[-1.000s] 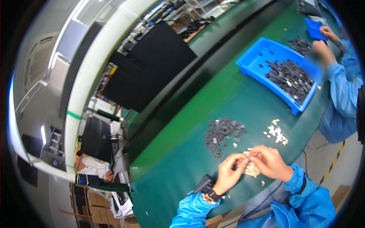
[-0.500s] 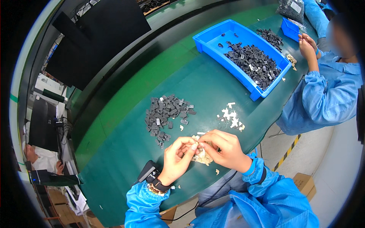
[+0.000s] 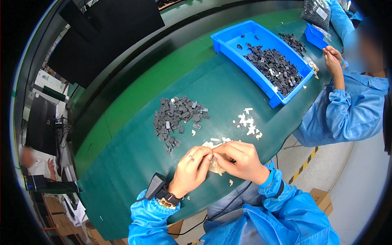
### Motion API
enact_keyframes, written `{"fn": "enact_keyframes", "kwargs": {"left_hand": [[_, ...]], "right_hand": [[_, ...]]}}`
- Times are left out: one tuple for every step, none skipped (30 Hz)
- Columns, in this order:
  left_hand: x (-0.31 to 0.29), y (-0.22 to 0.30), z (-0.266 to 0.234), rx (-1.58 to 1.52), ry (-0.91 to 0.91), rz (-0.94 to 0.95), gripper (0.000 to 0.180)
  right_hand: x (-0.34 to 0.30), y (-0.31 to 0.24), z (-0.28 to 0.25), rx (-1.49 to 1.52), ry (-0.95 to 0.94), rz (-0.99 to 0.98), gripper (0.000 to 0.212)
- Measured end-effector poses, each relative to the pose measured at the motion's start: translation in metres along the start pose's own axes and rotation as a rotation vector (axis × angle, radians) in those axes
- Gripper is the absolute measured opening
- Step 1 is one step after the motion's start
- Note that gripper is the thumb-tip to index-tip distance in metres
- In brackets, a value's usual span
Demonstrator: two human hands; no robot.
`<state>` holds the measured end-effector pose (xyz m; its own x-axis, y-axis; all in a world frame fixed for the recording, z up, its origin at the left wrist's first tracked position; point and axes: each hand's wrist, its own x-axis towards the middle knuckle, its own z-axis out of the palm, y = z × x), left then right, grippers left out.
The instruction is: Assembling and sorting small plastic components on a factory assembly line.
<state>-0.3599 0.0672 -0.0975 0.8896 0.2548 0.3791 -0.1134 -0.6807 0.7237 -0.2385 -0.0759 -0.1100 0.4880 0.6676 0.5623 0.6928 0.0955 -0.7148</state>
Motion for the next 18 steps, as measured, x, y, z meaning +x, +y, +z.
{"fn": "enact_keyframes", "kwargs": {"left_hand": [[0.0004,0.0001,-0.0002,0.009,-0.005,0.012,0.01],[0.0007,0.0,-0.0001,0.017,-0.009,0.023,0.011],[0.0009,-0.0006,0.0005,0.015,-0.009,0.023,0.011],[0.0007,-0.0014,0.0009,0.016,-0.008,0.047,0.011],[0.0005,-0.0019,0.0012,0.017,-0.007,0.071,0.011],[0.0003,-0.0015,0.0014,0.017,-0.006,0.07,0.011],[0.0003,-0.0009,0.0016,-0.002,-0.007,0.069,0.012],[0.0002,-0.0003,0.0014,-0.021,-0.008,0.068,0.013],[0.0002,0.0003,0.0007,-0.021,-0.007,0.067,0.013],[0.0003,0.0006,-0.0004,-0.013,0.023,0.056,0.014],[0.0002,0.0004,-0.0012,-0.006,0.054,0.045,0.015],[-0.0003,-0.0005,-0.0016,-0.006,0.055,0.046,0.015],[-0.0006,-0.0004,-0.002,0.003,0.1,0.042,0.016],[-0.0007,-0.0002,-0.0021,0.011,0.146,0.038,0.018],[-0.0004,0.0013,-0.0023,-0.002,0.159,0.035,0.02],[-0.001,0.001,-0.0027,-0.003,0.162,0.036,0.02],[-0.0017,0.0002,-0.0038,0.031,0.159,0.071,0.021],[-0.0022,-0.0004,-0.0046,0.065,0.156,0.106,0.022]], "right_hand": [[0.0001,-0.0001,-0.0003,-0.002,-0.001,0.001,0.012],[0.0002,-0.0002,-0.0005,0.007,-0.002,0.009,0.012],[0.0002,-0.0003,-0.0008,0.015,-0.003,0.017,0.011],[0.0001,-0.0005,-0.0009,0.015,-0.005,0.018,0.011],[-0.0001,-0.0008,-0.001,0.006,-0.004,0.027,0.011],[-0.0003,-0.0011,-0.001,-0.002,-0.003,0.037,0.01],[-0.0007,-0.002,-0.0018,-0.002,-0.003,0.037,0.01],[-0.0015,-0.003,-0.0034,-0.007,0.024,0.151,0.009],[-0.0019,-0.0034,-0.0046,-0.012,0.052,0.265,0.008],[-0.0012,-0.0022,-0.0056,-0.012,0.051,0.265,0.008],[0.0004,-0.0006,-0.0066,0.034,0.079,0.342,0.008],[0.0015,0.0004,-0.0068,0.08,0.106,0.42,0.008],[0.0019,-0.0002,-0.007,0.088,0.082,0.39,0.006],[0.0014,0.0002,-0.0062,0.087,0.082,0.387,0.006],[0.0003,0.0014,-0.0048,0.083,0.031,0.29,0.007],[0.0001,0.0023,-0.0037,0.079,-0.021,0.194,0.008],[0.0028,0.0003,-0.0054,0.063,-0.064,0.159,0.009],[0.0033,0.0008,-0.0039,0.062,-0.065,0.157,0.009]]}}
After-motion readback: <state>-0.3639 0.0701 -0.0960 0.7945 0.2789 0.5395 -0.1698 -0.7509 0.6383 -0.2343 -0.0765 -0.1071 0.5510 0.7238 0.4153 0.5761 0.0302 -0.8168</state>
